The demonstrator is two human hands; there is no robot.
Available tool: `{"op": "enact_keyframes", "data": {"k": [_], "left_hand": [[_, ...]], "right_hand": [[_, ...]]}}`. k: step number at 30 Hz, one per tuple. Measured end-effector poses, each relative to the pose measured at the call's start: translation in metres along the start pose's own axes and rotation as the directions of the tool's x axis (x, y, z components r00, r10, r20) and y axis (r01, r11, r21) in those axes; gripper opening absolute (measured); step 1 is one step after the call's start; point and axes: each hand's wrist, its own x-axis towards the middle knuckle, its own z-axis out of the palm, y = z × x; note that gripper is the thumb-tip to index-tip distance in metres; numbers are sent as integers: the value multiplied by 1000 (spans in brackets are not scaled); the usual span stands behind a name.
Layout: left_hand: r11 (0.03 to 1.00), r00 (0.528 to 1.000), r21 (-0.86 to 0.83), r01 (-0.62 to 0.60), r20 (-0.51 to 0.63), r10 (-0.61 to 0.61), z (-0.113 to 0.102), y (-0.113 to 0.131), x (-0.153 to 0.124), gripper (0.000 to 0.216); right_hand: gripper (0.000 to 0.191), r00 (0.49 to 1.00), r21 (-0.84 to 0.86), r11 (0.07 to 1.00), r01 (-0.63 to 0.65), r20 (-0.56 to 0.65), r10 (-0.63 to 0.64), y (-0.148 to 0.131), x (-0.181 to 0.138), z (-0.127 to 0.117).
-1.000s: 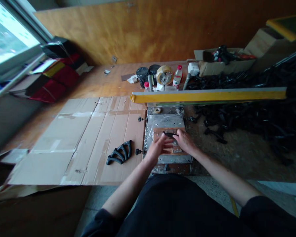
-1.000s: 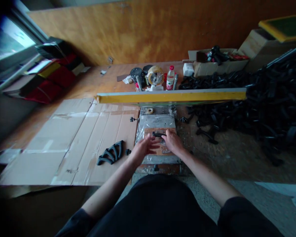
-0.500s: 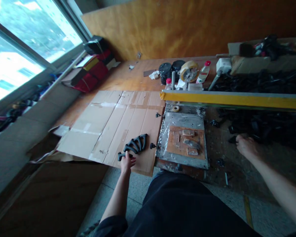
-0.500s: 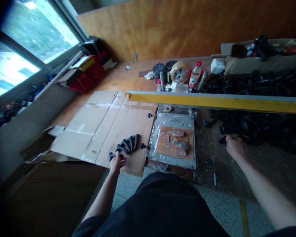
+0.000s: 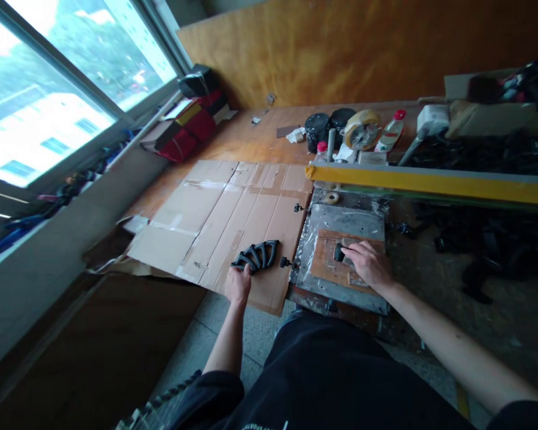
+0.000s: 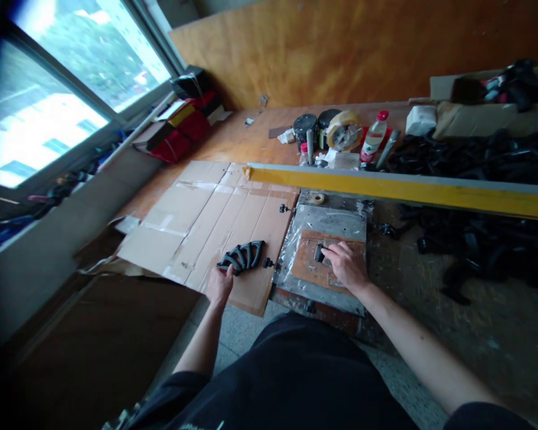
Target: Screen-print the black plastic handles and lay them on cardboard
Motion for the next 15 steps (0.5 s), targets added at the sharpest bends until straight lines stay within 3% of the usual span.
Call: {"op": "enact_keyframes", "data": {"k": [2, 5, 8, 11, 15], "left_hand": [[982, 979, 68, -177, -94, 182, 8, 9, -19, 54], [914, 923, 186, -362, -69, 379, 27, 28, -39, 62], [922, 946, 234, -307, -34, 323, 42, 46, -42, 73], [937, 966, 254, -240, -29, 255, 47, 55, -33, 70], [924, 958, 267, -273, -8, 286, 45, 49, -19, 57]], "right_hand": [[33, 1000, -43, 999, 13, 20, -12, 0, 0, -1], [27, 999, -49, 998, 41, 23, -40, -3, 4, -3], [23, 995, 62, 993, 101, 7, -102, -21, 18, -2], [24, 982, 193, 965, 175, 40, -186, -54, 45, 13], [24, 927, 226, 956, 187, 282, -248, -101, 92, 51]]}}
